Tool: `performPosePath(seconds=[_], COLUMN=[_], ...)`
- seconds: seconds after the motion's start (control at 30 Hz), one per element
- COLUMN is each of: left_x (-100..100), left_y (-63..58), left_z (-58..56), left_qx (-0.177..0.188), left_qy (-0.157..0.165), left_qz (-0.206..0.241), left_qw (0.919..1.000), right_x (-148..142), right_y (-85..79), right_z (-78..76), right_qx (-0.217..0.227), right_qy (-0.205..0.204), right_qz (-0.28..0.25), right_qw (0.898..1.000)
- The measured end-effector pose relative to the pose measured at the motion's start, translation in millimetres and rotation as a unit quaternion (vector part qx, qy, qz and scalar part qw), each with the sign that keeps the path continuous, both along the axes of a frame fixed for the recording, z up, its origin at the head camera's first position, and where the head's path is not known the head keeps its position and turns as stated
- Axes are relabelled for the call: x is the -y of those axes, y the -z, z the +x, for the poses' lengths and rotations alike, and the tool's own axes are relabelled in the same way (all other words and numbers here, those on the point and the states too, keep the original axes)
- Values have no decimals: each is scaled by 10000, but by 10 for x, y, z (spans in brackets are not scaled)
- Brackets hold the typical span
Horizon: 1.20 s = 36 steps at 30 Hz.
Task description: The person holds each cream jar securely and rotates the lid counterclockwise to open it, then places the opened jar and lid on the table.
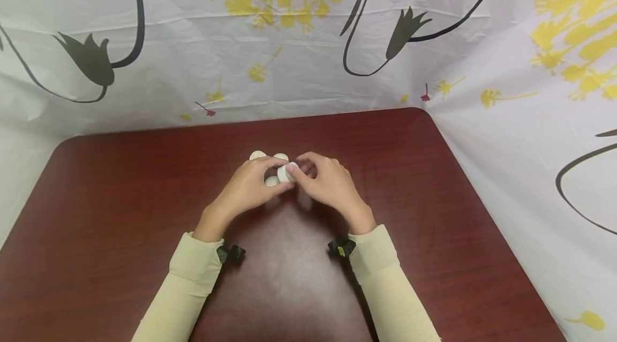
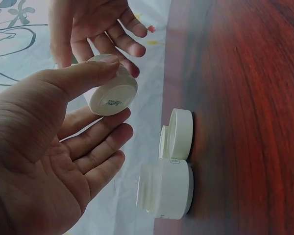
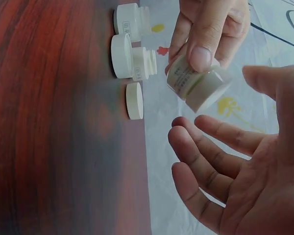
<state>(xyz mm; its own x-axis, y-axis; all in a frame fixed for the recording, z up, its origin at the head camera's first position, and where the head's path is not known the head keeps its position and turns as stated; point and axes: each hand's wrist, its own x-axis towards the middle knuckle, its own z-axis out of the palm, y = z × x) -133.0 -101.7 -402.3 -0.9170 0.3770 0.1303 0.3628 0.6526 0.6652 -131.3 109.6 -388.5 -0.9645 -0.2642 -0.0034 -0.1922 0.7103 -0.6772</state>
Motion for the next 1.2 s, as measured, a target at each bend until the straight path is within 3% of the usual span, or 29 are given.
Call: performPosePath(seconds=[0.53,0.97,1.2], left_x=[-3,2,16], left_y=[-14,-1,9], left_z=[-2,-13,-6], left_qx=[88,-52,18], left_qy=[34,162,115], left_qz=[-15,-118,-69], left_qw=[10000,9998,9999], right_x=[-5,-22,-52], right_y=[12,-6,-44], right_z=[-9,-9,-8], right_qx=[-159,-212,-155], right_qy=[-234,-474,-355], right_qz=[-21,-5,5], right_qw=[9996,9987,9993])
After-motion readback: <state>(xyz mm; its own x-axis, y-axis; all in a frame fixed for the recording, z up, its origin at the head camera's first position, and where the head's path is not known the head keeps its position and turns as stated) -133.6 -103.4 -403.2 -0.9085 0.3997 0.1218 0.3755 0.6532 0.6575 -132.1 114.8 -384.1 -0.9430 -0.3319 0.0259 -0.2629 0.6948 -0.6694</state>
